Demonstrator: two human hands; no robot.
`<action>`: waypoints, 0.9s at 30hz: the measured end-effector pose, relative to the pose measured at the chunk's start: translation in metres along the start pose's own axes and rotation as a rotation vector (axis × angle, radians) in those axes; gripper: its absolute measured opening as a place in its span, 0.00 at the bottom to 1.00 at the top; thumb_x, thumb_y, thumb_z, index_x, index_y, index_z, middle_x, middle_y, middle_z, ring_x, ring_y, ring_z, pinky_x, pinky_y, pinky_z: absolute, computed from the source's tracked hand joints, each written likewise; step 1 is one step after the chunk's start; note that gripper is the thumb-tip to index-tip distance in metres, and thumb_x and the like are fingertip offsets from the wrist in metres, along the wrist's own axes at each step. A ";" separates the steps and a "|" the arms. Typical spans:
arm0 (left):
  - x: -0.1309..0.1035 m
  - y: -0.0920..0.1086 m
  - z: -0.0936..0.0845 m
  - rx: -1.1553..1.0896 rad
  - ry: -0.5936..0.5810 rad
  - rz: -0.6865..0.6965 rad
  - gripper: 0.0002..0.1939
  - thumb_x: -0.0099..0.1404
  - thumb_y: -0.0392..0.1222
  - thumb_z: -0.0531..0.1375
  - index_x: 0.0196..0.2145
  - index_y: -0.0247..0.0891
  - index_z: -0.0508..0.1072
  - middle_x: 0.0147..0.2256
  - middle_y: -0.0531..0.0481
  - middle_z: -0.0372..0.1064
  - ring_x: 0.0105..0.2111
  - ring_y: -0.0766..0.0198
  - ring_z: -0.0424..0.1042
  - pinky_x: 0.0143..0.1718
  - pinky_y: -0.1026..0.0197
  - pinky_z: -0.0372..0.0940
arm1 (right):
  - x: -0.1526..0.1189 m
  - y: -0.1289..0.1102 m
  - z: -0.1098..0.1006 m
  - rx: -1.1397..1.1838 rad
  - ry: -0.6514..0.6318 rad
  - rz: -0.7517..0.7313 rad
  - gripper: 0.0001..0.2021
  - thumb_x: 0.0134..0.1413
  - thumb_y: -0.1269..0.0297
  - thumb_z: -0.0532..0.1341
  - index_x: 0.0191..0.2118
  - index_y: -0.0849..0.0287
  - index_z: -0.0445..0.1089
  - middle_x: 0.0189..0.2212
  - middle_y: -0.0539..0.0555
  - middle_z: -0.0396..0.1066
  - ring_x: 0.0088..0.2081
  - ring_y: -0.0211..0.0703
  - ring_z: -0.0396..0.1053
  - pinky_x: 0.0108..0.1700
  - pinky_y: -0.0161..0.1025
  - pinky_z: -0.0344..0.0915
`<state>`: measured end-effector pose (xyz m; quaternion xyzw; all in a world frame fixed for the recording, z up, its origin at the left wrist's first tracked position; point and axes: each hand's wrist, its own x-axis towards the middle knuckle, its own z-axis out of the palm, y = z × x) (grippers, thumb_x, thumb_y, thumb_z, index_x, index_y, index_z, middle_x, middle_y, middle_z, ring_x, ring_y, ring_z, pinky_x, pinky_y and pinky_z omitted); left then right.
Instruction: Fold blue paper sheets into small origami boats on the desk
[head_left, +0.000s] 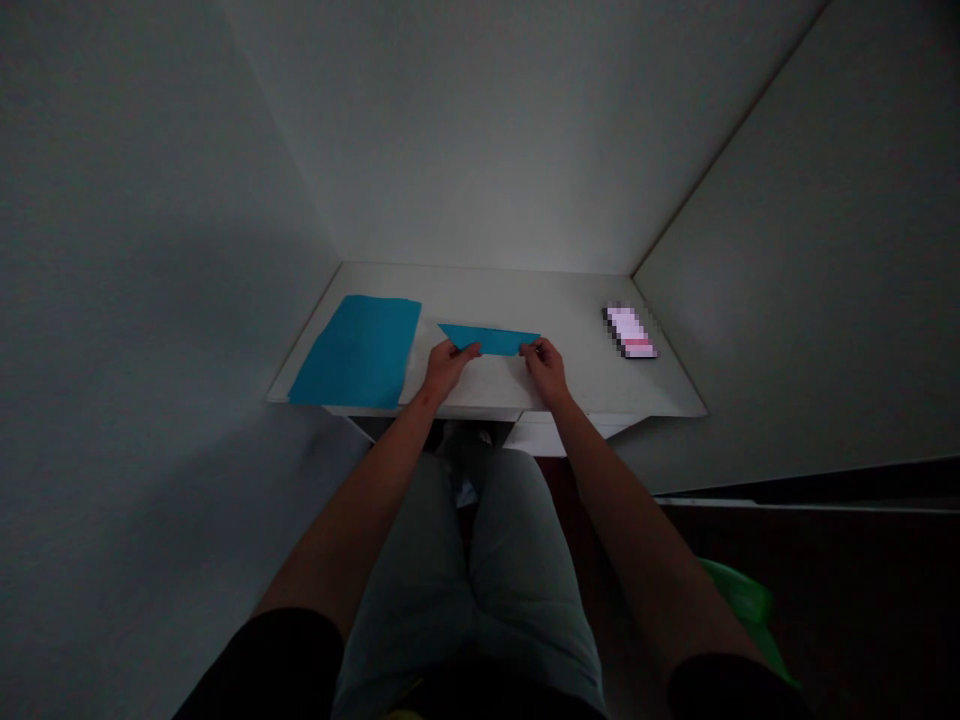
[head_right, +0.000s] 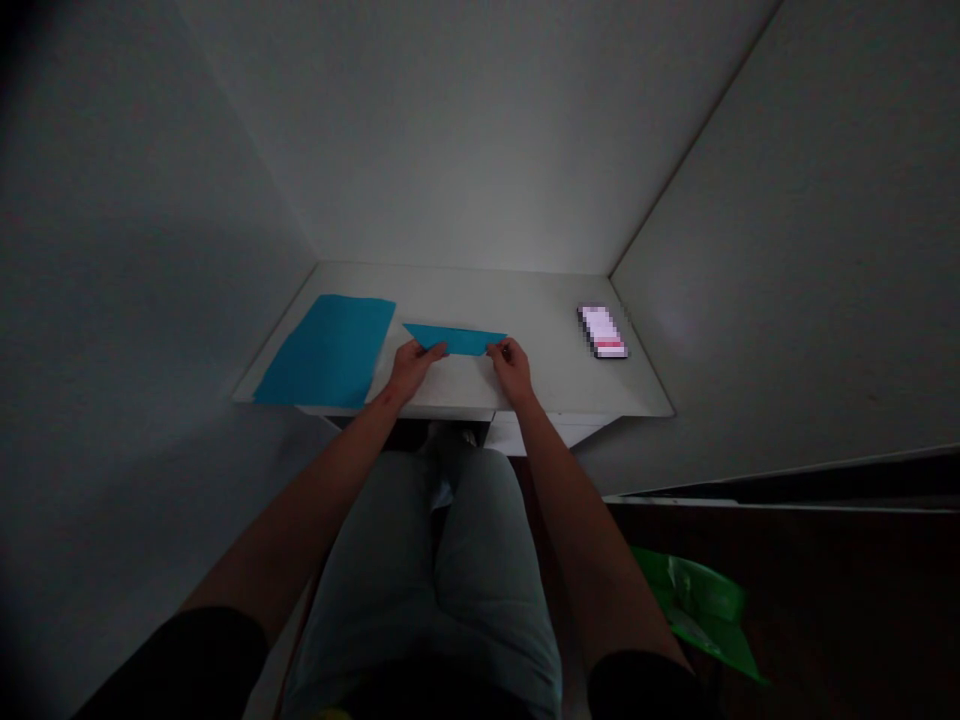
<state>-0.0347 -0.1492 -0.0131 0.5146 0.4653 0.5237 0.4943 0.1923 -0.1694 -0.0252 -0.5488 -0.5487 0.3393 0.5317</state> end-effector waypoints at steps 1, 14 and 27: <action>0.000 0.001 -0.001 0.011 -0.005 -0.012 0.25 0.57 0.62 0.75 0.35 0.36 0.81 0.35 0.43 0.84 0.42 0.51 0.83 0.49 0.49 0.76 | -0.001 0.000 0.000 -0.006 -0.008 0.000 0.24 0.57 0.33 0.64 0.35 0.51 0.67 0.31 0.51 0.73 0.35 0.46 0.70 0.37 0.42 0.69; -0.007 0.009 0.010 0.092 0.079 -0.014 0.28 0.68 0.68 0.67 0.28 0.39 0.75 0.27 0.46 0.79 0.31 0.54 0.81 0.38 0.55 0.73 | -0.007 -0.017 -0.003 -0.100 -0.036 0.071 0.41 0.62 0.21 0.49 0.25 0.56 0.75 0.19 0.51 0.65 0.26 0.43 0.64 0.35 0.42 0.64; -0.011 0.011 0.011 0.162 0.169 0.036 0.28 0.80 0.63 0.54 0.27 0.42 0.67 0.22 0.51 0.70 0.24 0.63 0.71 0.33 0.59 0.66 | -0.007 -0.016 0.000 0.137 0.080 -0.053 0.26 0.66 0.37 0.59 0.52 0.54 0.74 0.30 0.48 0.71 0.25 0.39 0.62 0.29 0.38 0.62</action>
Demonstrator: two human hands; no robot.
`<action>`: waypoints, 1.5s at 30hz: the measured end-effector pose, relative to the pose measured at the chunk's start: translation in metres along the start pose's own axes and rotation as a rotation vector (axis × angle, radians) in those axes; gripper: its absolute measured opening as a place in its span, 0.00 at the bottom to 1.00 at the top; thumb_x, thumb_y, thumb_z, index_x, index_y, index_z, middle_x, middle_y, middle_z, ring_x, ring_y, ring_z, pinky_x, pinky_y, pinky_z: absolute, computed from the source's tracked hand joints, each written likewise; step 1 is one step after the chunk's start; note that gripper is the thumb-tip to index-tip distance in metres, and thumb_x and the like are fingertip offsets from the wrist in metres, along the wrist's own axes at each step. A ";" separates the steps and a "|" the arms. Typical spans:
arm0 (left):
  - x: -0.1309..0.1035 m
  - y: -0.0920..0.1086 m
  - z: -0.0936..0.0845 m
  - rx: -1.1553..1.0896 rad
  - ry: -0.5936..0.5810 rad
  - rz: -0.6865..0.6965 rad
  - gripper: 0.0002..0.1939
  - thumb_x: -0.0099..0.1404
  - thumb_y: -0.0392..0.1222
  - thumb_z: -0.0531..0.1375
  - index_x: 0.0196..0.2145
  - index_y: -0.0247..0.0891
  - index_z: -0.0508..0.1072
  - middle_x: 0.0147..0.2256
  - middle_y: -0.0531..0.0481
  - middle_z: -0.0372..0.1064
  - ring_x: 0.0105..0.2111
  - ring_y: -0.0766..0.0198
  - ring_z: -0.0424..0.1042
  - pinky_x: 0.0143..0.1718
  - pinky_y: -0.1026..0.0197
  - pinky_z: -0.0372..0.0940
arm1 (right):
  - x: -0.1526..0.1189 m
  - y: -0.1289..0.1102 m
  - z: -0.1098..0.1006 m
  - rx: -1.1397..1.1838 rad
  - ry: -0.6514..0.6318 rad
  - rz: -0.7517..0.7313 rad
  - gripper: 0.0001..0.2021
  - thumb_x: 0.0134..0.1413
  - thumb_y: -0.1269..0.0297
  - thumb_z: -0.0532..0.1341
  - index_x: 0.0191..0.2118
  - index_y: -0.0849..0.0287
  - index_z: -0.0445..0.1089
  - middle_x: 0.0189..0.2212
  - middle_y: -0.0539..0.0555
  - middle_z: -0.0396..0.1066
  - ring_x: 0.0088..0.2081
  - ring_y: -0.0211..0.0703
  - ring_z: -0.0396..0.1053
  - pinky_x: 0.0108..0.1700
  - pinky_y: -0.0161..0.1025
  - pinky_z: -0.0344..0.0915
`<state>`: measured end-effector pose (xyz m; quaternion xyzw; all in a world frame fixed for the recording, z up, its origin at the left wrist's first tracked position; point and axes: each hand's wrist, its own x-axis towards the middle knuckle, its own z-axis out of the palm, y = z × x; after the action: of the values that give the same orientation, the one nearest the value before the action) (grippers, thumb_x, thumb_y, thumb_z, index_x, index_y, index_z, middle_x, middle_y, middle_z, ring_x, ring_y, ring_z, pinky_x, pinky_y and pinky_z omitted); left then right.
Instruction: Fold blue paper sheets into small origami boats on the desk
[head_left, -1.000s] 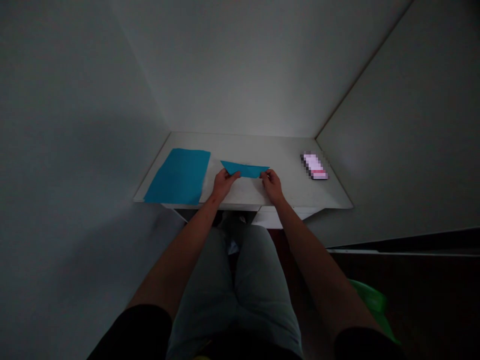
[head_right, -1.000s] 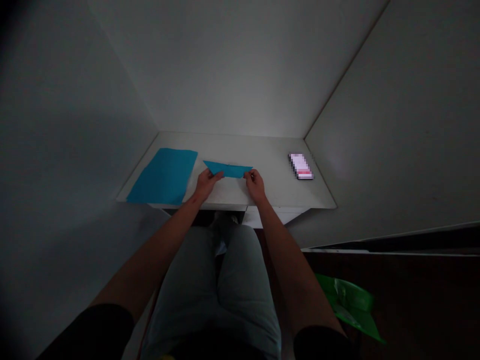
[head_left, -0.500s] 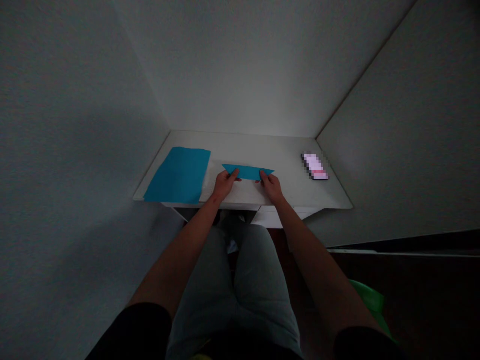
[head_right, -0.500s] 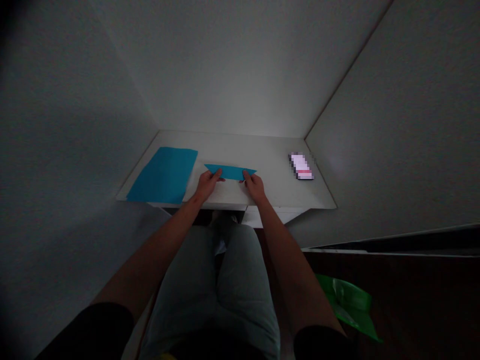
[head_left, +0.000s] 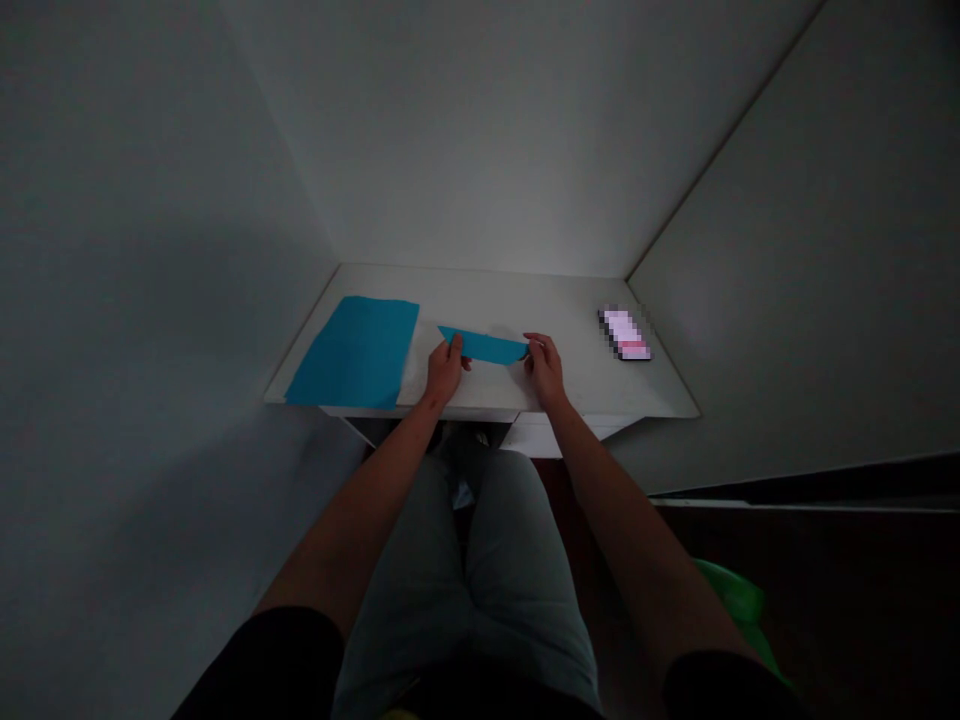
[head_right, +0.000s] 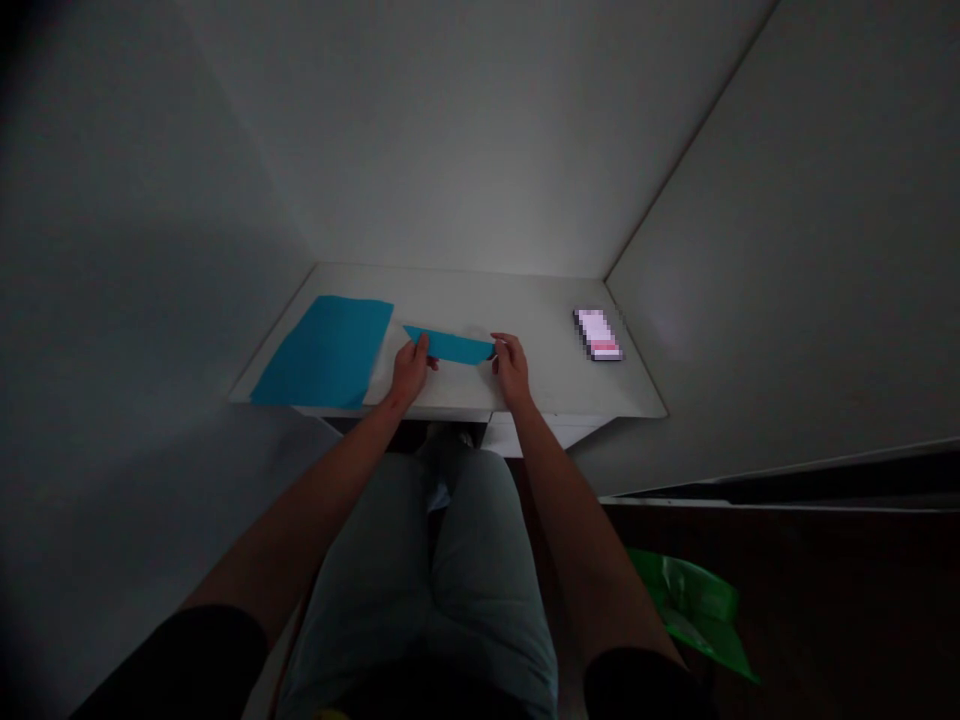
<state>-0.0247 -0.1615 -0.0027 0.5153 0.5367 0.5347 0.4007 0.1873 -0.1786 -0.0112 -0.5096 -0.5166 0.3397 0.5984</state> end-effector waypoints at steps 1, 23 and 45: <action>-0.001 0.001 0.000 0.001 0.006 0.001 0.28 0.81 0.62 0.54 0.27 0.42 0.67 0.22 0.52 0.69 0.24 0.63 0.70 0.33 0.59 0.66 | -0.001 0.000 0.000 -0.017 -0.026 -0.012 0.26 0.65 0.37 0.60 0.53 0.54 0.74 0.30 0.48 0.71 0.25 0.38 0.62 0.30 0.38 0.62; -0.002 -0.007 0.002 0.026 0.010 0.114 0.20 0.82 0.58 0.48 0.48 0.42 0.70 0.32 0.52 0.73 0.27 0.63 0.73 0.33 0.59 0.67 | 0.007 0.004 -0.084 -0.786 -0.194 -0.247 0.17 0.73 0.57 0.54 0.52 0.59 0.77 0.48 0.64 0.77 0.46 0.54 0.75 0.54 0.48 0.72; -0.006 0.004 0.005 0.298 -0.114 0.127 0.07 0.69 0.41 0.64 0.32 0.42 0.76 0.30 0.51 0.76 0.32 0.58 0.73 0.39 0.59 0.66 | 0.052 -0.022 -0.040 -0.668 0.043 -0.242 0.18 0.69 0.59 0.59 0.59 0.60 0.72 0.43 0.59 0.74 0.42 0.50 0.69 0.50 0.46 0.67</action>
<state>-0.0187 -0.1671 0.0003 0.6313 0.5530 0.4432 0.3149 0.2352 -0.1453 0.0261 -0.6194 -0.6430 0.0678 0.4453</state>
